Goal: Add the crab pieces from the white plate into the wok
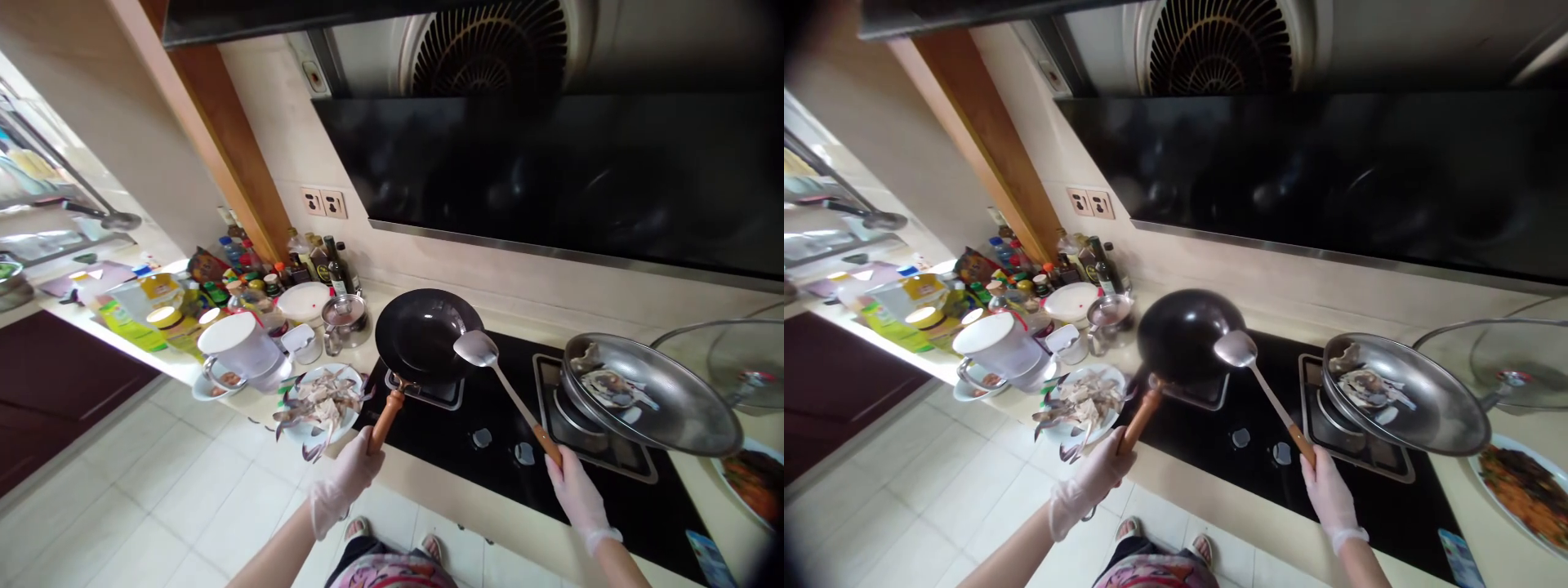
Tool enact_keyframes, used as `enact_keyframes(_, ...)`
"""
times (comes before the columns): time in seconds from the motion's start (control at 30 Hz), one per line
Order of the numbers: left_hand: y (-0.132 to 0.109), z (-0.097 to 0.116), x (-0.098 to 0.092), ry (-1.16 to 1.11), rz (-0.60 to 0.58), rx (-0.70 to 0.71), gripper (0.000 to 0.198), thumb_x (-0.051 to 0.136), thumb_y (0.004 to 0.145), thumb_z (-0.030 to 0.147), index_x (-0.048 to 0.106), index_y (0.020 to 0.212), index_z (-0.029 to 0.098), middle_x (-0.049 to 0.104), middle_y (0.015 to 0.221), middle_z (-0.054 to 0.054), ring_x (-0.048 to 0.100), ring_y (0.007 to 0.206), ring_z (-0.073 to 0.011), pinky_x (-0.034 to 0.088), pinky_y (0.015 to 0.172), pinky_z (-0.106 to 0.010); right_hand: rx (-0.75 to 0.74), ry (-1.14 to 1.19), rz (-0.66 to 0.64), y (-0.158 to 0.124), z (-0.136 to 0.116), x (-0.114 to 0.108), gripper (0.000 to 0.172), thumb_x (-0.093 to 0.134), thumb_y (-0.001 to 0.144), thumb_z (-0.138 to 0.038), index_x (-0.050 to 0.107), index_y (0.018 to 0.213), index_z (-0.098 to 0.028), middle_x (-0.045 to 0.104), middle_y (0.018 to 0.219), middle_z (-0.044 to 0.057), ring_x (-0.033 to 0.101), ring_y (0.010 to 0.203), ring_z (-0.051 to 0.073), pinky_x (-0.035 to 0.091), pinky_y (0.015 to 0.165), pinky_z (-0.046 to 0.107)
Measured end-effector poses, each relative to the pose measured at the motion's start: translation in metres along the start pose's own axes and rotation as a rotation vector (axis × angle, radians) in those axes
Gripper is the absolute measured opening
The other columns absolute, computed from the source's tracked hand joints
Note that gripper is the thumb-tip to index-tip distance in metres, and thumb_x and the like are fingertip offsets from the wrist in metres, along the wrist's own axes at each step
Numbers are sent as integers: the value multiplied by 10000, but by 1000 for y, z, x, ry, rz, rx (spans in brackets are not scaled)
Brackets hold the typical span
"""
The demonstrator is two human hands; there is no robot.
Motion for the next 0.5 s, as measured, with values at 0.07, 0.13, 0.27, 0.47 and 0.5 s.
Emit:
enact_keyframes(0.07, 11, -9, 5, -56, -26, 23, 270, 563, 743, 259, 439, 980, 223, 388, 581, 101, 378, 415, -77, 273, 417, -201, 45, 16, 19, -24, -4, -5, 466, 431, 755, -605, 556, 983, -217, 698, 822, 119, 677, 686, 309, 490, 588, 396)
enact_keyframes(0.13, 21, -19, 13, -115, -73, 38, 307, 552, 748, 311, 427, 1014, 225, 377, 574, 108, 364, 408, -74, 256, 399, -192, 134, 65, 31, -51, -10, -9, 493, 435, 752, -658, 556, 976, -236, 701, 773, 91, 669, 638, 294, 487, 567, 384)
enact_keyframes(0.27, 30, -35, 24, -209, -192, 44, 403, 545, 743, 461, 408, 1044, 230, 341, 502, 137, 287, 344, -60, 197, 355, -182, 328, 193, 85, -101, -24, -15, 527, 505, 692, -721, 578, 943, -263, 731, 833, 85, 693, 742, 295, 519, 653, 372)
enact_keyframes(0.47, 27, -19, -15, -276, -328, 87, 413, 598, 733, 500, 429, 990, 224, 424, 421, 119, 310, 337, -62, 194, 352, -171, 458, 282, 155, -143, -41, -4, 539, 531, 680, -731, 597, 946, -267, 743, 949, 92, 686, 879, 312, 509, 771, 391)
enact_keyframes(0.5, 27, -9, -28, -260, -346, 90, 365, 608, 731, 438, 440, 976, 226, 435, 425, 114, 329, 339, -67, 203, 352, -173, 469, 289, 170, -147, -44, -2, 546, 528, 682, -733, 599, 953, -264, 742, 958, 91, 683, 884, 310, 504, 781, 394)
Point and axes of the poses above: each hand's wrist, its own y-axis towards the middle knuckle, its own x-axis out of the palm, z = x × y, the point moved 7 cm from there along y, towards the middle knuckle
